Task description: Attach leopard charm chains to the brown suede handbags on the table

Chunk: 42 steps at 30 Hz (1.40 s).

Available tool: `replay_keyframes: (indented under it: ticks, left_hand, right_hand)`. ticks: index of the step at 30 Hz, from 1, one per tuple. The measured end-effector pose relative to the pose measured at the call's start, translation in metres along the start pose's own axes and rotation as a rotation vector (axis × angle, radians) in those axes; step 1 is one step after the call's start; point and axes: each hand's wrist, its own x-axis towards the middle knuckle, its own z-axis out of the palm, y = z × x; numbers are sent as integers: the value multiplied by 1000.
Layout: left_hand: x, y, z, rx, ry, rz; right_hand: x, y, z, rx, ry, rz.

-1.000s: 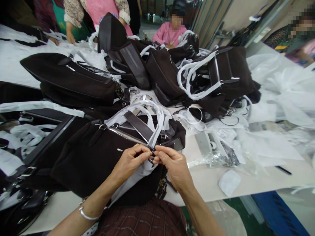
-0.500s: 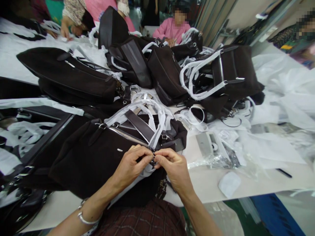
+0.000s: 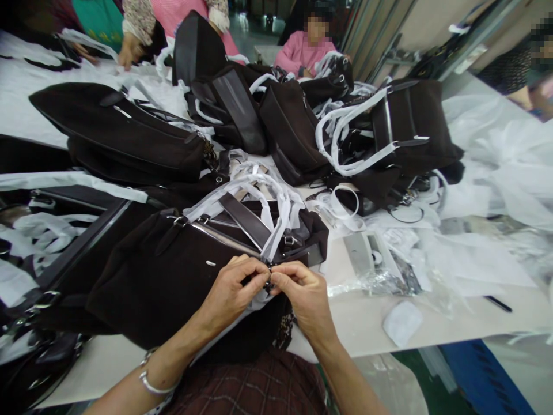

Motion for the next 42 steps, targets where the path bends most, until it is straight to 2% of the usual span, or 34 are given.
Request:
replay_keyframes:
  ticks: [9, 14, 17, 22, 24, 27, 29, 31, 33, 35, 37, 39, 41, 42]
  left_hand:
    - [-1, 0, 2, 2, 8, -7]
    - [-2, -2, 4, -37, 42, -20]
    - [-1, -5, 4, -96, 41, -51]
    - [1, -4, 3, -132, 12, -32]
    - [0, -4, 3, -125, 24, -23]
    - [0, -12, 8, -130, 47, -24]
    - [1, -20, 14, -136, 53, -14]
    - [2, -25, 19, -122, 68, -8]
    - [3, -25, 20, -78, 70, -17]
    - [1, -24, 12, -4, 42, 39]
    - [-3, -27, -8, 135, 56, 137]
    - [-13, -37, -41, 356, 202, 160]
    - [-28, -53, -80, 603, 442, 34]
    - [-37, -62, -99, 701, 508, -52]
  right_hand:
    - [0, -1, 4, -2, -5, 0]
    - [-1, -4, 7, -65, 3, -96]
    - [1, -8, 4, -149, -72, -131]
    - [7, -17, -4, -161, -135, 5]
    - [8, -18, -5, -247, -138, -65]
    - [8, -12, -1, -422, -92, -387]
    - [10, -6, 3, -441, -45, -541]
    - [12, -3, 8, -419, -31, -551]
    - [15, -5, 9, -421, -60, -449]
    - [18, -10, 2, -426, -103, -307]
    - [19, -11, -14, -372, -69, -183]
    - [16, -5, -37, -313, 56, -87]
    - [6, 8, -58, -342, 157, 2]
    - [0, 17, -66, -396, 141, 46]
